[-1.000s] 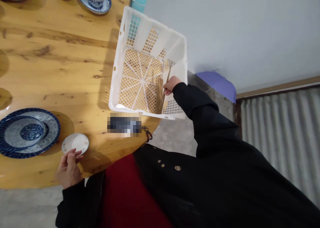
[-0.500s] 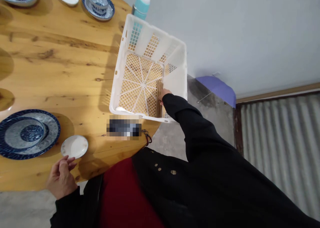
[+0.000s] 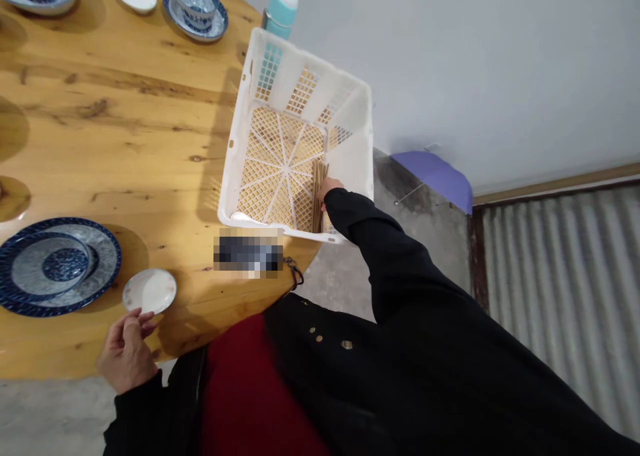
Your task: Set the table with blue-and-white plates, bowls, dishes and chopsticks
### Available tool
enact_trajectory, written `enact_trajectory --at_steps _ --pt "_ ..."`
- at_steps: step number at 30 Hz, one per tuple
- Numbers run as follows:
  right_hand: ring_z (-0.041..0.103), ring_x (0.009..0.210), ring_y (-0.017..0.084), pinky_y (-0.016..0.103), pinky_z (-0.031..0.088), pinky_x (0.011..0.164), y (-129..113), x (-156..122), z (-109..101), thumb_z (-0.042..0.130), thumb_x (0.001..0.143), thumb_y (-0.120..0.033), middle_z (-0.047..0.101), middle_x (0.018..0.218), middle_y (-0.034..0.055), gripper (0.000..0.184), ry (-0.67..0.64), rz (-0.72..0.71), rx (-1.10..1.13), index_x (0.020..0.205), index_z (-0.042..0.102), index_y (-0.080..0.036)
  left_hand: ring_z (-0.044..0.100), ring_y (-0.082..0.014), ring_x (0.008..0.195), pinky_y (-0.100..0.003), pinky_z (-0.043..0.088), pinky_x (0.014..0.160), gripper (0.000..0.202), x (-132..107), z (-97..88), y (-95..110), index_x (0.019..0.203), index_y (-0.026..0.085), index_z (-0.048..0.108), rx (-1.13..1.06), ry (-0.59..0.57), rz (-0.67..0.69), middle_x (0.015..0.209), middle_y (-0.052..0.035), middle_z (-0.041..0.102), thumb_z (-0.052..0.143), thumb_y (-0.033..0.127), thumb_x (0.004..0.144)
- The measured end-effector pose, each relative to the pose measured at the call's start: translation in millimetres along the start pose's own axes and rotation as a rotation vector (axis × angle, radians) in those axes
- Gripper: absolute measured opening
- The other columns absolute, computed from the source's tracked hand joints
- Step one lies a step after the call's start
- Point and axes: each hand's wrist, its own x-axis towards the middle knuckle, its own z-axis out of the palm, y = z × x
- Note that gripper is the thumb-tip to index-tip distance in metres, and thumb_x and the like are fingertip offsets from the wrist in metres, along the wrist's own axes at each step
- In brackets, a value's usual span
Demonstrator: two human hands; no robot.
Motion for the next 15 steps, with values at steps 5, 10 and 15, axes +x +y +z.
enact_trajectory --at_steps 5,10,15 --pt "0.066 0.114 0.034 0.042 0.053 0.097 -2.6 0.6 -4.9 0.072 0.085 -0.028 0.068 0.119 0.0262 0.042 -0.033 0.038 -0.089 0.118 0.066 -0.004 0.064 -0.0134 0.066 -0.020 0.048 0.050 0.034 -3.1 -2.8 -2.8 0.103 0.015 0.072 0.023 -0.025 -0.018 0.087 -0.0060 0.072 0.062 0.038 0.080" --pt "0.065 0.114 0.034 0.041 0.052 0.097 -4.4 -2.6 -7.4 0.070 0.086 -0.024 0.067 0.121 0.0260 0.042 -0.055 0.037 -0.105 0.122 0.066 -0.003 0.064 -0.0122 0.066 -0.019 0.048 0.051 0.030 -8.1 -3.5 -2.3 0.100 0.015 0.072 0.003 -0.007 -0.031 0.084 -0.0046 0.072 0.062 0.034 0.079" --pt "0.064 0.117 0.035 0.041 0.052 0.097 -10.6 -11.0 -10.6 0.071 0.084 -0.022 0.066 0.124 0.0271 0.046 -0.046 0.047 -0.128 0.125 0.065 -0.002 0.063 -0.0119 0.064 -0.019 0.045 0.050 0.031 -9.2 -3.1 -5.7 0.100 0.016 0.073 0.008 -0.008 -0.051 0.084 -0.0038 0.072 0.063 0.036 0.079"
